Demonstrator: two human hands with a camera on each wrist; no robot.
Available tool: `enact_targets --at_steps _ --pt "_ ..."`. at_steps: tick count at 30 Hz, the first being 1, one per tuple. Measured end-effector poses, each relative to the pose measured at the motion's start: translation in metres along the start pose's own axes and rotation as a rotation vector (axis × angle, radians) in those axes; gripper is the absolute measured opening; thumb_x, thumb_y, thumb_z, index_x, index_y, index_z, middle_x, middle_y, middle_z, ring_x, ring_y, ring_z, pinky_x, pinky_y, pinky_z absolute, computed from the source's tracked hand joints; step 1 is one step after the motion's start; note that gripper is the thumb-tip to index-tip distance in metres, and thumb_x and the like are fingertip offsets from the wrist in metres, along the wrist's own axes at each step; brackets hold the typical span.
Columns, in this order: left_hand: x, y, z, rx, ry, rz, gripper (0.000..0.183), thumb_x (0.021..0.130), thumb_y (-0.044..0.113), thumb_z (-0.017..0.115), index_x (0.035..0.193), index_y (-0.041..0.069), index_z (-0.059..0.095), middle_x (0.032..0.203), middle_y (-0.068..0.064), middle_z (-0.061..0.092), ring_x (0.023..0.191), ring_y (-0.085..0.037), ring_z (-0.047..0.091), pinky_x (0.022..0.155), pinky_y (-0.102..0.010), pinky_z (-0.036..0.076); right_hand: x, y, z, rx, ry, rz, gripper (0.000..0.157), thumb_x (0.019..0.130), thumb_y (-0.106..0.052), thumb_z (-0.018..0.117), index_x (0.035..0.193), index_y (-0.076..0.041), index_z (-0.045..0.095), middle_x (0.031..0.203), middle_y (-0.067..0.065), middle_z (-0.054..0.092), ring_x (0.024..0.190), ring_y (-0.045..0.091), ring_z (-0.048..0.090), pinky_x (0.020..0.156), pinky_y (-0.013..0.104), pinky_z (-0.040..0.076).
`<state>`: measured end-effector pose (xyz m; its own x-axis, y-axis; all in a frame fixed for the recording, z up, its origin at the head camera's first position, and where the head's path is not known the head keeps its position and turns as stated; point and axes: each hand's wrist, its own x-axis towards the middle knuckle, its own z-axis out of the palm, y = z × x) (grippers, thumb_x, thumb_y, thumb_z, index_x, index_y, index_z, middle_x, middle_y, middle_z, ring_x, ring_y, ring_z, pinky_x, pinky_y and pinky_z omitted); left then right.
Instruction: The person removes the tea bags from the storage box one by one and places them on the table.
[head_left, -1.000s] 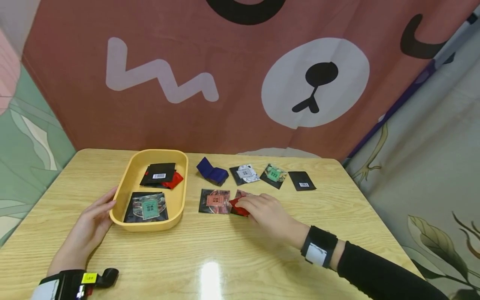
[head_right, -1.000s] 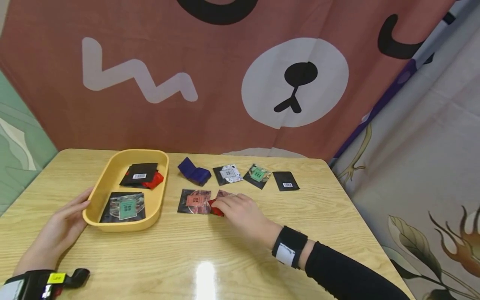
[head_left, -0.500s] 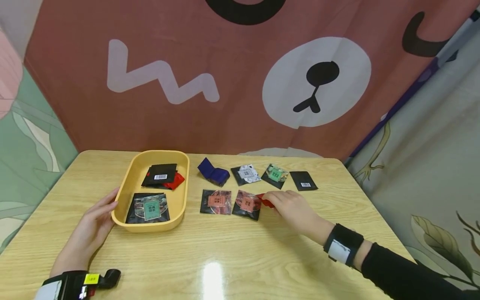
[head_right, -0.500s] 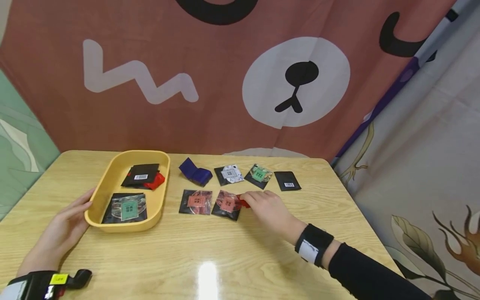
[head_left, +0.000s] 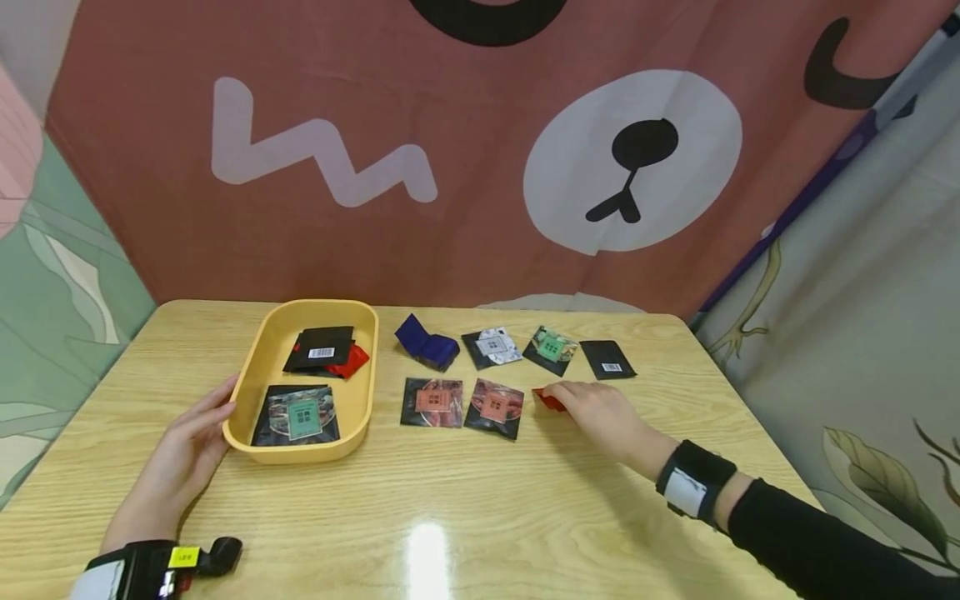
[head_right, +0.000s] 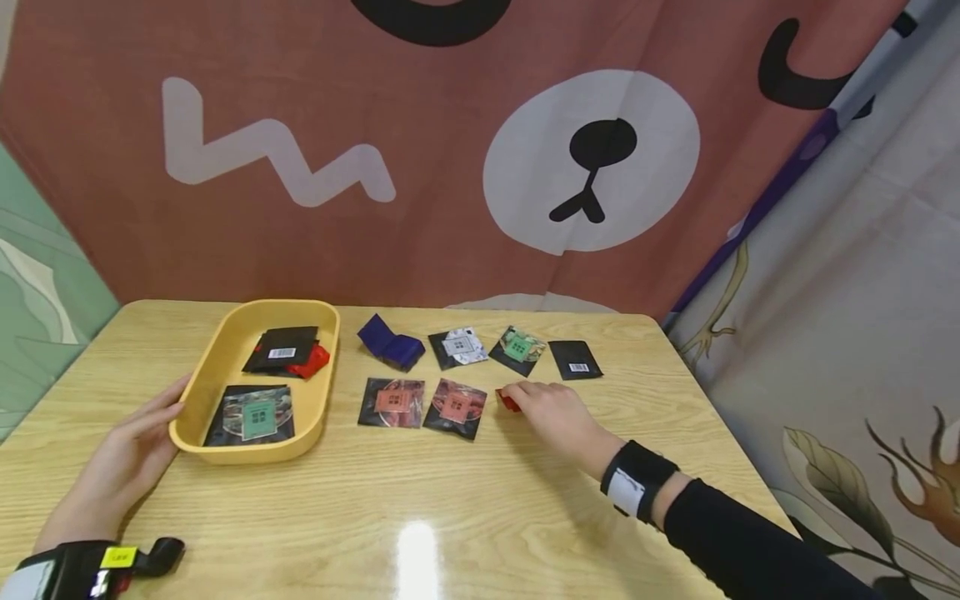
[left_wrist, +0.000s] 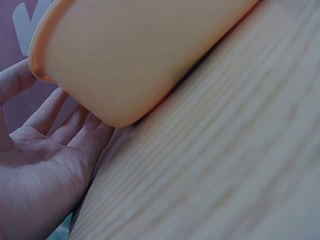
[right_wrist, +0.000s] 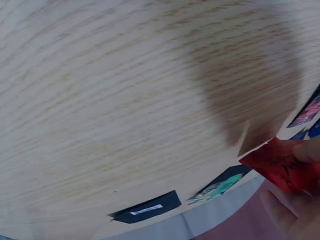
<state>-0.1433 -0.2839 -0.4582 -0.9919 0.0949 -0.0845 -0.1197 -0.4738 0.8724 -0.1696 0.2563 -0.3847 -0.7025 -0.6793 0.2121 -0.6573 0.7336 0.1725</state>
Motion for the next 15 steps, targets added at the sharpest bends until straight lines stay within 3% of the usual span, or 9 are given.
enact_targets --at_steps 4,10,15 --pt "0.000 -0.001 0.001 -0.007 0.018 -0.010 0.057 0.105 0.014 0.048 0.156 0.029 0.028 0.166 0.006 0.003 0.148 -0.010 0.011 0.103 -0.016 0.033 -0.004 0.002 0.003 0.025 -0.091 0.027 0.045 0.082 0.005 0.077 0.121 -0.007 0.058 0.109 0.011 0.070 0.093 0.023 0.068 0.077 0.039 0.058" --pt "0.001 -0.001 -0.001 0.019 -0.003 -0.008 0.057 0.106 0.015 0.045 0.157 0.029 0.024 0.166 0.004 0.000 0.150 -0.017 0.003 0.109 -0.022 0.025 -0.009 0.003 0.007 0.100 -0.180 0.034 0.047 0.083 -0.001 0.078 0.125 -0.006 0.057 0.115 0.013 0.068 0.101 0.026 0.067 0.084 0.042 0.057" --pt "0.001 -0.002 -0.001 0.023 -0.011 -0.005 0.057 0.106 0.015 0.045 0.157 0.028 0.024 0.166 0.004 -0.001 0.150 -0.019 0.000 0.113 -0.029 0.016 -0.014 0.003 0.009 0.163 -0.187 0.043 0.048 0.087 -0.020 0.079 0.128 -0.008 0.058 0.118 0.009 0.066 0.103 0.023 0.065 0.087 0.041 0.056"
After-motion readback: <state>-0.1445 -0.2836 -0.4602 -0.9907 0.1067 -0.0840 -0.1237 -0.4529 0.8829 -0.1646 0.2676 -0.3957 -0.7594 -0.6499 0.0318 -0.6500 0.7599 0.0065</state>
